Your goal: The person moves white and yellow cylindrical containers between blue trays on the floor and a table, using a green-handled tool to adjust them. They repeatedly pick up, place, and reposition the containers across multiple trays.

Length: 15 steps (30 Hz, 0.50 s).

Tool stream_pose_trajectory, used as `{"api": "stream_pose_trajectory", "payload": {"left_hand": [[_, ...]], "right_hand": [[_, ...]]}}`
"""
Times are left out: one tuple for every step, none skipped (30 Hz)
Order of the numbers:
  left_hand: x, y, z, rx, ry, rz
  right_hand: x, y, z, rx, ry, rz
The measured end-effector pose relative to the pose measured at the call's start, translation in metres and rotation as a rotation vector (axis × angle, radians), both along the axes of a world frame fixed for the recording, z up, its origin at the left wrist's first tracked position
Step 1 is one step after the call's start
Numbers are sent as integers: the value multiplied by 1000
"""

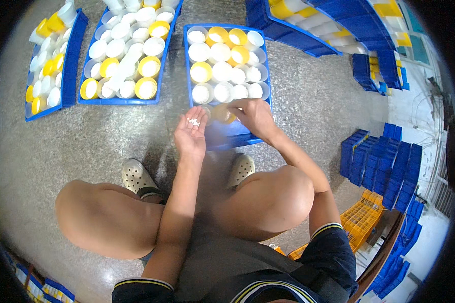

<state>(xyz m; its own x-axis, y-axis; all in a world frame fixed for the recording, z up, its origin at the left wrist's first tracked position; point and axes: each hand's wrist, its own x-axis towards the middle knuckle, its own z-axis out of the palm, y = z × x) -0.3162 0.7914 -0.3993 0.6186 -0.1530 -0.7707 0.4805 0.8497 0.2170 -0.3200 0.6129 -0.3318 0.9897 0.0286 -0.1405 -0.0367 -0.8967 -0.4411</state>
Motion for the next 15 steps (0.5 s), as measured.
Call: {"api": "stream_pose_trajectory", "payload": {"left_hand": [[0,-2,0,4,16,-6],[-1,-5,-1,-1,23,-11],[-2,-6,-1,5,29,-29],[-4,-8,-2,4,25,-47],[-5,-10,-2,7,14,-60],[-7,-11,-3,4,29,-74],[-8,-13,-4,5,33,-85],[-9,-15,-4,10,26,-94],[-10,-16,-5,16,34,-101],[-11,-18,-5,11,21,-120],[-11,-19,-5,13,46,-133],[-11,-21,-5,6,68,-119],[-12,-22,-5,11,45,-143],[-11,-24,-5,12,65,-164],[-11,-25,-5,14,24,-190]], "right_hand": [[-3,-9,-6,-143,62,39],[-5,-18,-15,-285,115,79],[-10,-25,-26,-436,156,118],[-14,-29,-39,-447,159,125],[-17,-32,-52,-467,145,133],[-18,-34,-65,-486,126,141],[-20,-35,-76,-507,74,185],[-22,-35,-85,-513,75,179],[-23,-35,-90,-501,36,162],[-24,-35,-94,-509,38,138],[-24,-35,-95,-454,12,138],[-24,-36,-94,-426,23,116],[-23,-37,-91,-428,46,116],[-23,-39,-87,-396,18,125],[-23,-41,-83,-407,52,108]]}}
